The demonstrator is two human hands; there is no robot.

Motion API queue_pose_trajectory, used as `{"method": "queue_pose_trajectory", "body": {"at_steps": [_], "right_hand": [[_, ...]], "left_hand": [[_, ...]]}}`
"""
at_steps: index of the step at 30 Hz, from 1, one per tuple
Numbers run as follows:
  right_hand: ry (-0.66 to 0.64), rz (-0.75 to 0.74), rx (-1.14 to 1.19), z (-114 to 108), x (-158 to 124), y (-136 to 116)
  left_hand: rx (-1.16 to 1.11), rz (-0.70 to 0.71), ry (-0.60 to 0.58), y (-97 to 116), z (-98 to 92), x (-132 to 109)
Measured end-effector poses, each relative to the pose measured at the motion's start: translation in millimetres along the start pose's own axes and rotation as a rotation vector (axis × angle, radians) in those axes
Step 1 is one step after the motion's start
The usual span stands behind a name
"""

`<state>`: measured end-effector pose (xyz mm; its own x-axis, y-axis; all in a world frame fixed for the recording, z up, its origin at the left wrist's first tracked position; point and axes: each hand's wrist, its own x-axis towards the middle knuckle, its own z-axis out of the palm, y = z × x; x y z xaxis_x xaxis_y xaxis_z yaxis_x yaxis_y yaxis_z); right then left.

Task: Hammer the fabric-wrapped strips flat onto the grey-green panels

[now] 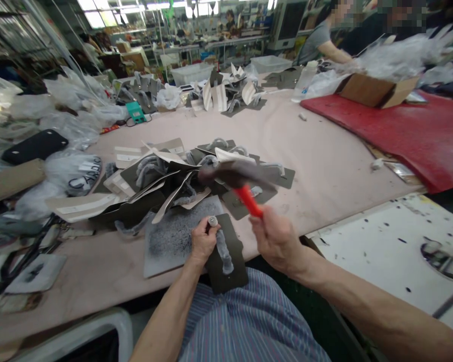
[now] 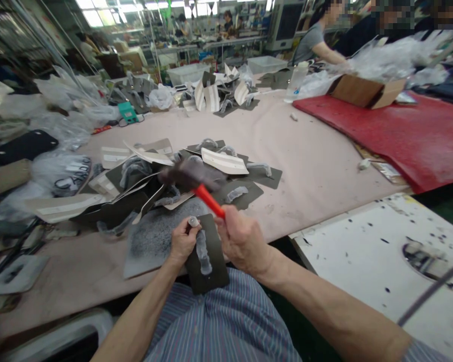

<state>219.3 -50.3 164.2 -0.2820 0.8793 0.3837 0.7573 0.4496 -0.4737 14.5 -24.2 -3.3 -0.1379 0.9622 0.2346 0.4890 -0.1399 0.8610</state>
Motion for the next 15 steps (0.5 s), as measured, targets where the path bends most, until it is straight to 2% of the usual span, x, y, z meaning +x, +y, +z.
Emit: {"method": "queue_pose_trajectory", "body": {"at_steps": [2,3,4,7,10,13,15], "right_hand": [[-0.298,-0.019,-0.099,11.3,-10.5,11.4],[-0.413,-0.01,-0.129,15.0,-14.2,18.2],[-0.475,0.025,-0.138,17.3,-16.8,25.3],[-0.481,0.209,-0.057,22.6,-22.6,48.3],[-0.521,0.39,0.077,38.3,-35.7,77.8],[-0.594,0.484,0.039,60.6,-51.5,107.0],[-0.585,0.49,-0.044,71.5,-55.8,115.6]], "left_hand": [[0.018,-0.004,-0.01,0.0,0.7,0.3],[0.028,-0.005,-0.011,0.4,0.9,0.3],[0.031,-0.003,-0.011,0.9,1.1,0.3],[0.016,0.018,-0.005,2.8,0.6,0.2],[0.01,0.018,-0.023,2.6,-0.9,0.0],[0.023,0.015,-0.038,0.2,-1.4,-0.1],[0.016,0.016,-0.045,-1.5,-1.1,-0.5]]}}
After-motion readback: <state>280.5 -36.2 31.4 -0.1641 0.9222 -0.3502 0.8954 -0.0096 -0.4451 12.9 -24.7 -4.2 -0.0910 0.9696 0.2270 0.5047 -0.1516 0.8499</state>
